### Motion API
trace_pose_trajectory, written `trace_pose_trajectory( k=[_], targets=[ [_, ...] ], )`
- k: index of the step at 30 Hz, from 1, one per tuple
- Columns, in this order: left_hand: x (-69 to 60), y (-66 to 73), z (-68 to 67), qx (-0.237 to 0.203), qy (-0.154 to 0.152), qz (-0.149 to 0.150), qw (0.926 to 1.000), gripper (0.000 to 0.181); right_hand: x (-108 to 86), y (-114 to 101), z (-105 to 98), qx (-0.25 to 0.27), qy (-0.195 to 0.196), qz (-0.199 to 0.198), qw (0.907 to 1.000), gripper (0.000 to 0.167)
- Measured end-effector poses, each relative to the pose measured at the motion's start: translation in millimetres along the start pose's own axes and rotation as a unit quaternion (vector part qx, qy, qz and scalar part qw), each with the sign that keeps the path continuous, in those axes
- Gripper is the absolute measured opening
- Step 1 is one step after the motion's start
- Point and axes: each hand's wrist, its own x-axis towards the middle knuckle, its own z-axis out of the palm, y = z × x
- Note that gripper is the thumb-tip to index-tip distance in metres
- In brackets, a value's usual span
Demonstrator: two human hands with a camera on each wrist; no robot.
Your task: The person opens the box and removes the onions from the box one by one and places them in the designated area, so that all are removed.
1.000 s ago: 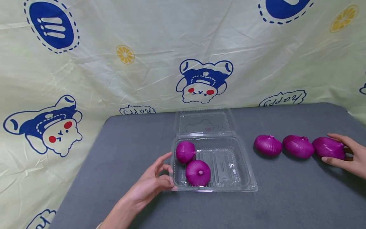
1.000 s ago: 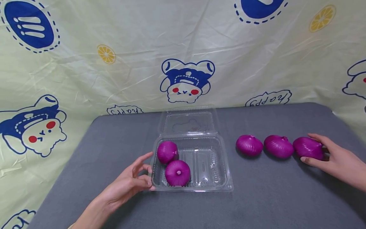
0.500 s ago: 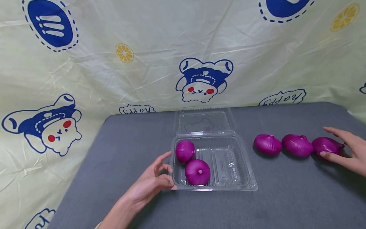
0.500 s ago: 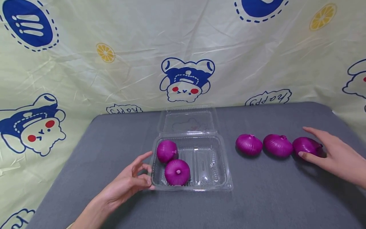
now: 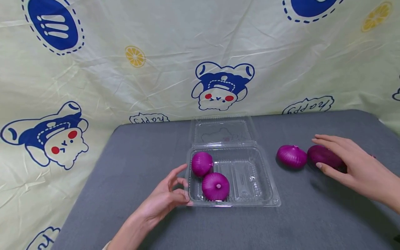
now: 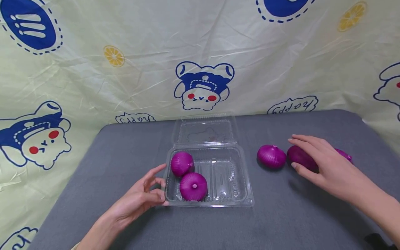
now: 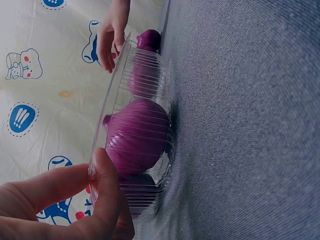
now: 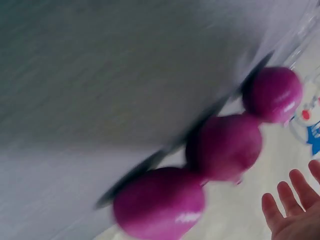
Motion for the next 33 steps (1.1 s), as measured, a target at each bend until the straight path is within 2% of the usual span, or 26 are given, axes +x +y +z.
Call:
trace_pose_trajectory(
  k=[5,9,16,23,33],
  targets=[
    [-0.2,1.2,0.9,0.0,-0.001,0.001,1.0,0.086,14.9,-28.6,5.9,0.015,-0.01,-0.037,0.9992,0.079],
    [0.2,1.6,1.4,0.001,0.002,-0.001,1.0,0.086,24.5,-49.1,11.0,0.018,-0.028,-0.051,0.9982,0.078],
    [0.1,1.3,1.3,0.002,-0.004,0.009,1.0,0.087,37.8,-71.5,25.2,0.023,-0.045,-0.12,0.9914,0.076],
    [0.3,1.2,1.6,0.002,-0.002,0.003,1.0,0.087,45.1,-89.4,34.5,0.022,-0.09,-0.12,0.9884,0.074],
    [0.7,1.1,2.2,0.003,0.007,-0.007,0.9999,0.087,51.7,-115.8,52.4,0.093,-0.16,-0.121,0.9753,0.066]
  ],
)
